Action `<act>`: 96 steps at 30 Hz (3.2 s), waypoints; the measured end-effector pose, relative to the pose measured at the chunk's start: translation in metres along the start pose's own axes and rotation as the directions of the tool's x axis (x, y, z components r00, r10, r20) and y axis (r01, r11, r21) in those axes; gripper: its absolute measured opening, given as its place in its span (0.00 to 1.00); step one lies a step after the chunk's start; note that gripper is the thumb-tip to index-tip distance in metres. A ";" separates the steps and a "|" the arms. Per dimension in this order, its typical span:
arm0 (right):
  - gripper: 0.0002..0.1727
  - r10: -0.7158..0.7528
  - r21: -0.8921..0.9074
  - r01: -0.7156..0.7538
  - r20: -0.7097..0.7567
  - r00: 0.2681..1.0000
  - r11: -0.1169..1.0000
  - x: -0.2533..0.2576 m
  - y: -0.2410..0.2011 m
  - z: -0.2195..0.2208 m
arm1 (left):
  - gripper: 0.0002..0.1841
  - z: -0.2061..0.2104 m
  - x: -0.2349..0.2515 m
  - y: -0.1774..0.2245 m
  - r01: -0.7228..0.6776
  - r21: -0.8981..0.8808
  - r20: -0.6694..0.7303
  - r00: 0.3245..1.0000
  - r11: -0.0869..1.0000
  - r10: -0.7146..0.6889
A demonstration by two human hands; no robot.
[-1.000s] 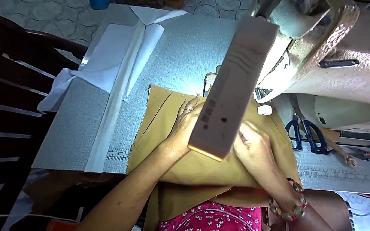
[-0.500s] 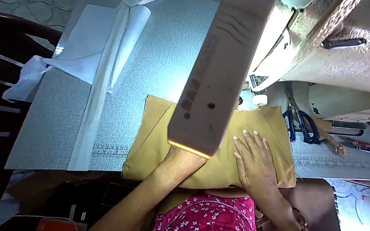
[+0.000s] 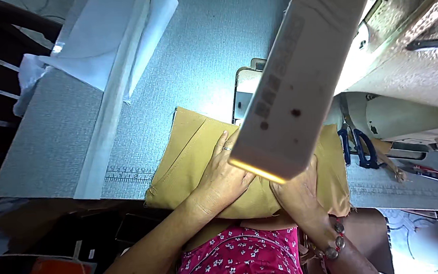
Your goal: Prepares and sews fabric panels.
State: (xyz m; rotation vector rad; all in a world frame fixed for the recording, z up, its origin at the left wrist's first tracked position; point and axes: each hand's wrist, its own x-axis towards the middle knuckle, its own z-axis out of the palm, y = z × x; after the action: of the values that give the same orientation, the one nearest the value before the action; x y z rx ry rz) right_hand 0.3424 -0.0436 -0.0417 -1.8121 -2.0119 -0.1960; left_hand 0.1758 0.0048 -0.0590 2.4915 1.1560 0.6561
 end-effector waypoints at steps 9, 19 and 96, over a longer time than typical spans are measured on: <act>0.22 0.053 0.198 -0.049 -0.016 0.998 0.979 -0.014 0.008 0.005 | 0.25 -0.001 0.000 0.002 -0.001 0.019 0.017 1.000 1.000 0.001; 0.23 0.039 0.106 -0.044 0.044 0.998 0.993 -0.014 0.003 0.010 | 0.25 0.002 0.000 0.004 0.024 0.032 0.001 1.000 0.999 -0.024; 0.20 -0.201 0.194 0.191 0.037 0.979 0.962 0.029 0.047 0.010 | 0.25 -0.013 0.056 -0.006 0.025 -0.002 0.098 0.995 1.000 -0.025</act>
State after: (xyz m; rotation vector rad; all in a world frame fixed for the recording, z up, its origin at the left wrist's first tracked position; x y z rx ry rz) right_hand 0.3844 -0.0062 -0.0473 -1.5180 -2.1689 -0.0098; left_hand 0.1971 0.0533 -0.0354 2.4725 1.1474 0.5219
